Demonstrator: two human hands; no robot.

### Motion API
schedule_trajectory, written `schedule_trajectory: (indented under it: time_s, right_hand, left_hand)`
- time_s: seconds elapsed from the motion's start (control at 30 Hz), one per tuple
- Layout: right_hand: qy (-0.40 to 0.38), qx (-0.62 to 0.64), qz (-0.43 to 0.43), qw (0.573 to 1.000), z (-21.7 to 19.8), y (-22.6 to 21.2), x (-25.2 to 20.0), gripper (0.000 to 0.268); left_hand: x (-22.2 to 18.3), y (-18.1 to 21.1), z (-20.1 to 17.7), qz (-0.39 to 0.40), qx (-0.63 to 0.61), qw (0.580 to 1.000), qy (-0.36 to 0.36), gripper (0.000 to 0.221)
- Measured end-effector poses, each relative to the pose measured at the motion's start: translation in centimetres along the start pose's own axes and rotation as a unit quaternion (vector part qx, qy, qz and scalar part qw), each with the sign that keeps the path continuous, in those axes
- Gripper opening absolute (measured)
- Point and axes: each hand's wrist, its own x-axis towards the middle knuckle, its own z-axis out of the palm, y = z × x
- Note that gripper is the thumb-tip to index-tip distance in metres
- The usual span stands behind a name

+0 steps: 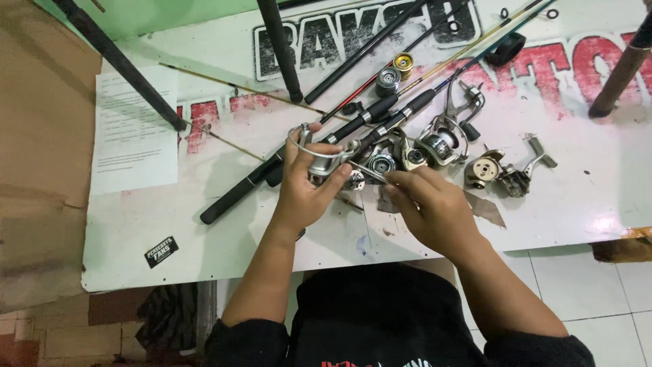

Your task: The recorder is disassembling and inspecting components of a spinning fishing reel on a workbench.

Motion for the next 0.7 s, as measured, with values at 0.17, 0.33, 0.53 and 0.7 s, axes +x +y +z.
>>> schedule_trajectory:
  time_s: [0.17,0.33,0.53,0.7]
  right_hand:
    - [0.01,-0.096,-0.077,0.992,0.9,-0.9,0.2,0.016]
    - [-0.024,0.014,-0.005,1.0,1.1,-1.6,0.3,0.012]
    - [-0.139,0.214,0.25,0.934,1.6,0.0,-0.4,0.025]
    - [-0.155,0.6,0.423,0.661,2.4,0.9,-0.2,0.024]
  left_hand:
    - [-0.2,-0.5,0.1,-0.012,-0.043,0.999,0.008,0.027]
    - [-0.1,-0.8,-0.2,0.027,0.021,0.999,0.019,0.027]
    - [-0.3,-1.7,-0.8,0.044,0.054,0.998,0.011,0.026]
    - [-0.8,-3.0,-1.1,0.06,0.079,0.995,-0.004,0.025]
